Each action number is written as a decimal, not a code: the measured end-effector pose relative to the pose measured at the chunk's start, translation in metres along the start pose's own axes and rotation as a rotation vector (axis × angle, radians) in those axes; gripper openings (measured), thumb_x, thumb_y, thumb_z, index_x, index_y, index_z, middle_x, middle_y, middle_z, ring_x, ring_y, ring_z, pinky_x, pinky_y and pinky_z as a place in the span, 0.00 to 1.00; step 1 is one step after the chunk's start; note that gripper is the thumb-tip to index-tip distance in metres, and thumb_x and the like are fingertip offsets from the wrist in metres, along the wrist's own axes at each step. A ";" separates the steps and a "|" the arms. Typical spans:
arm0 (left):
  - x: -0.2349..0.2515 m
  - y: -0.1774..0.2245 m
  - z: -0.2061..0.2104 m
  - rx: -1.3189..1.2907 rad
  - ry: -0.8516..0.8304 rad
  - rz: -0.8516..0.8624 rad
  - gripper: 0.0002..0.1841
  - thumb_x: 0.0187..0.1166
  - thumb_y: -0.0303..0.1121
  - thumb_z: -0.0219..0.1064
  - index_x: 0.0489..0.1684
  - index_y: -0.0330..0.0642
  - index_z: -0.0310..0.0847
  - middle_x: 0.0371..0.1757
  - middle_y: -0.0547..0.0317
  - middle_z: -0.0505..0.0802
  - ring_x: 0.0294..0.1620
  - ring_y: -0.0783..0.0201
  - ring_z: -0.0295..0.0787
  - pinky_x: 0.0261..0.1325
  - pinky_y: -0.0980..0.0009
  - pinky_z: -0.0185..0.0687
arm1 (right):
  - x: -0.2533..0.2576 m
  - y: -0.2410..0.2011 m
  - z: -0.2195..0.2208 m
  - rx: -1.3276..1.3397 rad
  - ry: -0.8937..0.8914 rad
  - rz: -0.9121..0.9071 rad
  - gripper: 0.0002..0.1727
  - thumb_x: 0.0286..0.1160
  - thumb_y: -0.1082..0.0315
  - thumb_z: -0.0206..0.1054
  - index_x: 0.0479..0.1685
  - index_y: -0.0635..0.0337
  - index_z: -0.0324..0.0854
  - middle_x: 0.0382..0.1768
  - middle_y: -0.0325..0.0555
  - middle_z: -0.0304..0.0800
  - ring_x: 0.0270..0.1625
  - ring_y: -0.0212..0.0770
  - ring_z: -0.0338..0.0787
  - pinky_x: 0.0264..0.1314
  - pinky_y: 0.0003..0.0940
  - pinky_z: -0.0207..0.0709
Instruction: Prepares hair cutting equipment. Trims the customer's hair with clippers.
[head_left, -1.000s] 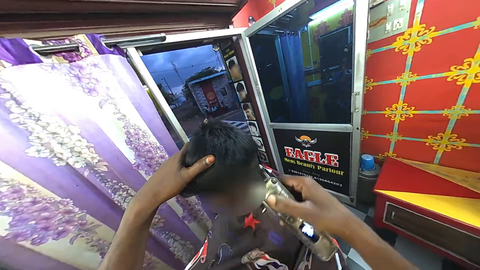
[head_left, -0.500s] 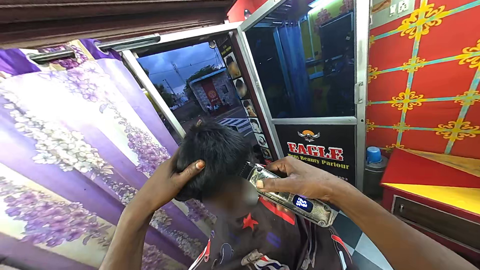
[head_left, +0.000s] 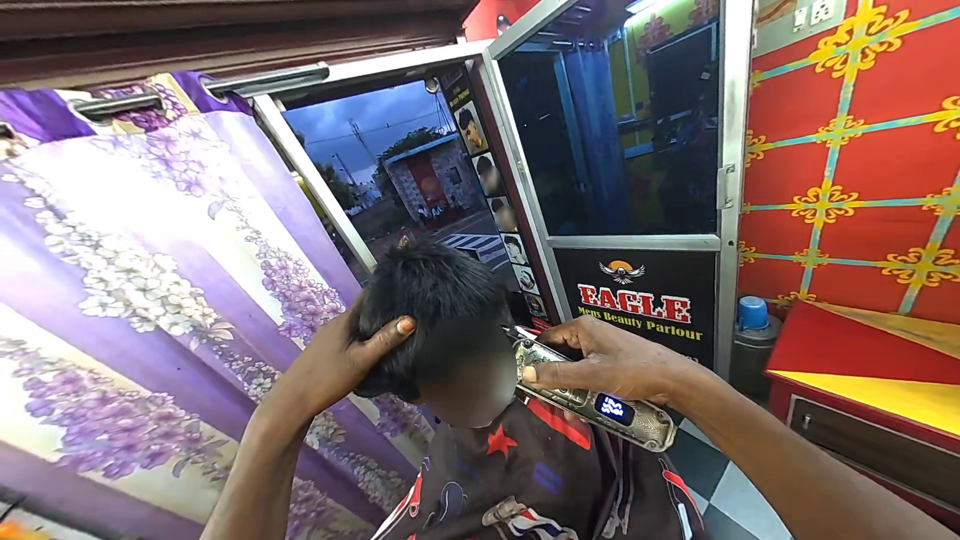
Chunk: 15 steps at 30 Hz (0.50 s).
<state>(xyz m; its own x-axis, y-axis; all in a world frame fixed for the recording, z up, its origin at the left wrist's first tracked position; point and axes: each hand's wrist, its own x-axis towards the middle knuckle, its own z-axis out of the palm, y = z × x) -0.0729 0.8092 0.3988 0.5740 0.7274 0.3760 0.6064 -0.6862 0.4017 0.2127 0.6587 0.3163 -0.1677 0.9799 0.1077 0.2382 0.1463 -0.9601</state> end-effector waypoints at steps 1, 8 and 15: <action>-0.001 0.000 0.000 0.000 0.000 -0.001 0.45 0.68 0.78 0.56 0.78 0.55 0.72 0.52 0.58 0.92 0.51 0.62 0.91 0.54 0.47 0.84 | 0.001 -0.003 0.001 -0.056 0.013 -0.021 0.21 0.76 0.47 0.71 0.49 0.56 0.88 0.33 0.44 0.93 0.30 0.37 0.92 0.37 0.33 0.89; -0.002 0.006 -0.001 0.027 -0.002 0.003 0.44 0.70 0.76 0.55 0.78 0.52 0.71 0.52 0.54 0.92 0.52 0.57 0.91 0.54 0.42 0.83 | -0.014 -0.022 0.015 -0.710 0.299 -0.237 0.22 0.70 0.37 0.72 0.49 0.43 0.88 0.32 0.26 0.89 0.35 0.24 0.87 0.36 0.29 0.83; 0.003 0.008 -0.002 0.042 -0.022 -0.031 0.43 0.71 0.75 0.55 0.80 0.55 0.70 0.53 0.51 0.92 0.55 0.54 0.90 0.57 0.39 0.81 | -0.021 -0.041 0.021 -1.024 0.350 -0.098 0.24 0.70 0.34 0.69 0.47 0.42 0.86 0.25 0.27 0.84 0.31 0.29 0.85 0.33 0.34 0.77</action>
<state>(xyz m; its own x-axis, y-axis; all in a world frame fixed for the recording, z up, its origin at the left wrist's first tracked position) -0.0672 0.8061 0.4054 0.5664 0.7484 0.3451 0.6464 -0.6632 0.3772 0.1860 0.6291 0.3482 0.0142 0.9184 0.3954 0.9506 0.1102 -0.2901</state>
